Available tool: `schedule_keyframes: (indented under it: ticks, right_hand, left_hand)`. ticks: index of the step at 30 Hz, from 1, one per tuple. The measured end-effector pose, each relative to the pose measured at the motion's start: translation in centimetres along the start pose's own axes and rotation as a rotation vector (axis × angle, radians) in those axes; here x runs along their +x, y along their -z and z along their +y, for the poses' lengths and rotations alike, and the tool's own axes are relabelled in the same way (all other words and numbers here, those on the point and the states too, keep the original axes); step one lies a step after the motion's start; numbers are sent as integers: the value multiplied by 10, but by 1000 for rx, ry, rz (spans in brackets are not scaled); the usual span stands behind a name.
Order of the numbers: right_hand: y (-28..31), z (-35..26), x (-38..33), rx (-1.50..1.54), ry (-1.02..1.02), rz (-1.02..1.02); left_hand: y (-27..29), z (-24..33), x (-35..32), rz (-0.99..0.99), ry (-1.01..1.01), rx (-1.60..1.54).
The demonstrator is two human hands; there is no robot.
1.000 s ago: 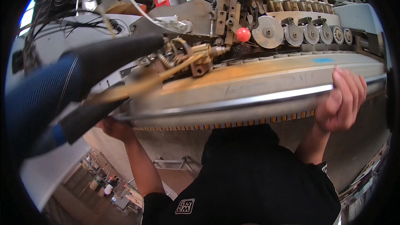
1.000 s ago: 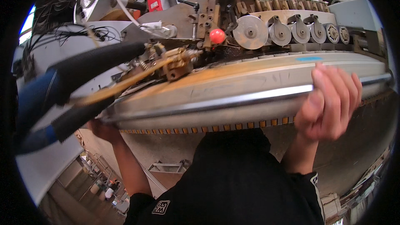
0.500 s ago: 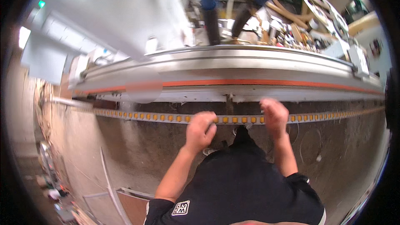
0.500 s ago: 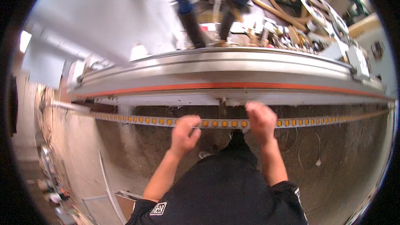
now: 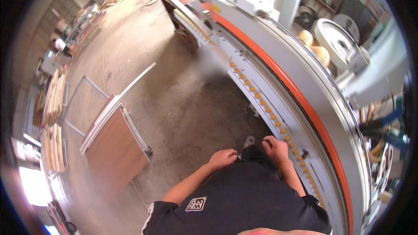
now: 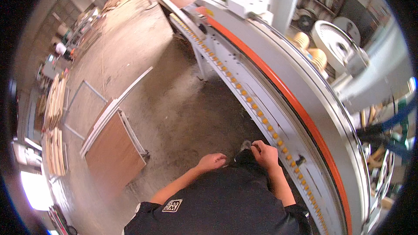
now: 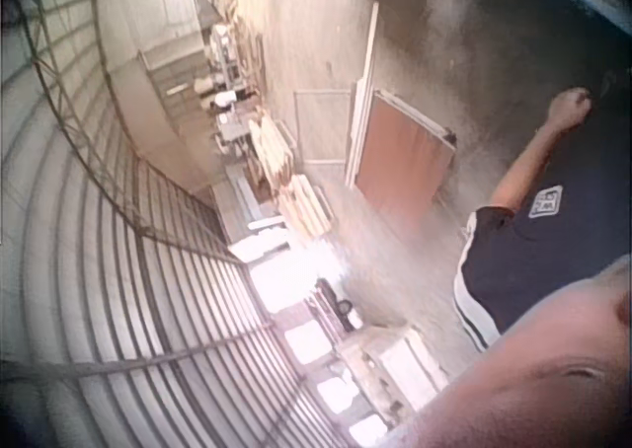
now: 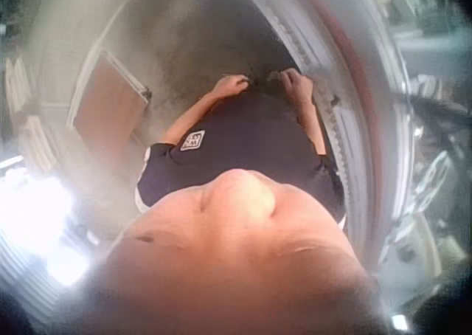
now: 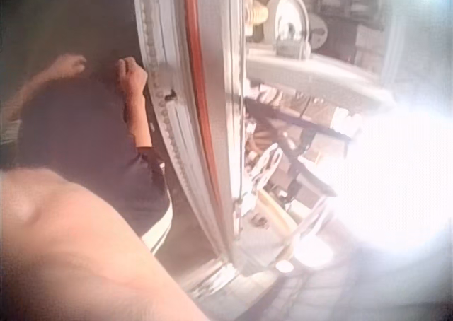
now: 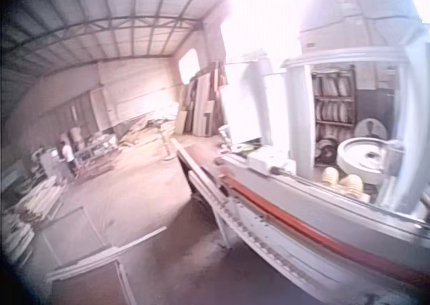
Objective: The person places long wood strips into a processing machine and later uses a handheld tool to apply glue to several strips positioned on a table.
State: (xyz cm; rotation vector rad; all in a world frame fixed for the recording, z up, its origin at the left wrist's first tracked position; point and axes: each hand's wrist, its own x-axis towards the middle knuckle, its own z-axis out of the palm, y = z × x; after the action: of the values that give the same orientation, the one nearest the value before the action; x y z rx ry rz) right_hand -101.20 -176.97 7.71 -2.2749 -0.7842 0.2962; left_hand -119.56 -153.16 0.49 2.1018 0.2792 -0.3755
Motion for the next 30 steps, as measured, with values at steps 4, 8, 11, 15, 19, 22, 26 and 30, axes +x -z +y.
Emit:
schedule_keyframes:
  ticks: [4, 8, 11, 15, 19, 22, 26, 30]
  right_hand:
    - [-50, 0, 98, -147, 48, -109]
    - [-105, -9, 207, -158, 82, -190]
    - [-131, -33, 308, -75, 151, -204]
    - [-159, -82, 443, -7, 199, -158]
    - [-186, -130, 570, -29, 239, -39]
    - [-233, -145, 656, 25, 266, 11]
    - [-271, -169, 744, -121, 300, 125]
    - [-316, -166, 818, -216, 187, 219]
  left_hand:
    - [24, -74, 33, 49, 113, -260]
    - [104, -93, 33, 307, 320, -59]
    - [158, -129, 31, 209, 421, 77]
    - [206, -163, 28, 327, 569, -63]
    - [226, -219, 39, 669, 799, -279]
    - [226, -267, 48, 775, 822, -434]
    - [261, -384, 67, 621, 882, -493]
    - [349, -493, 94, 608, 836, -614]
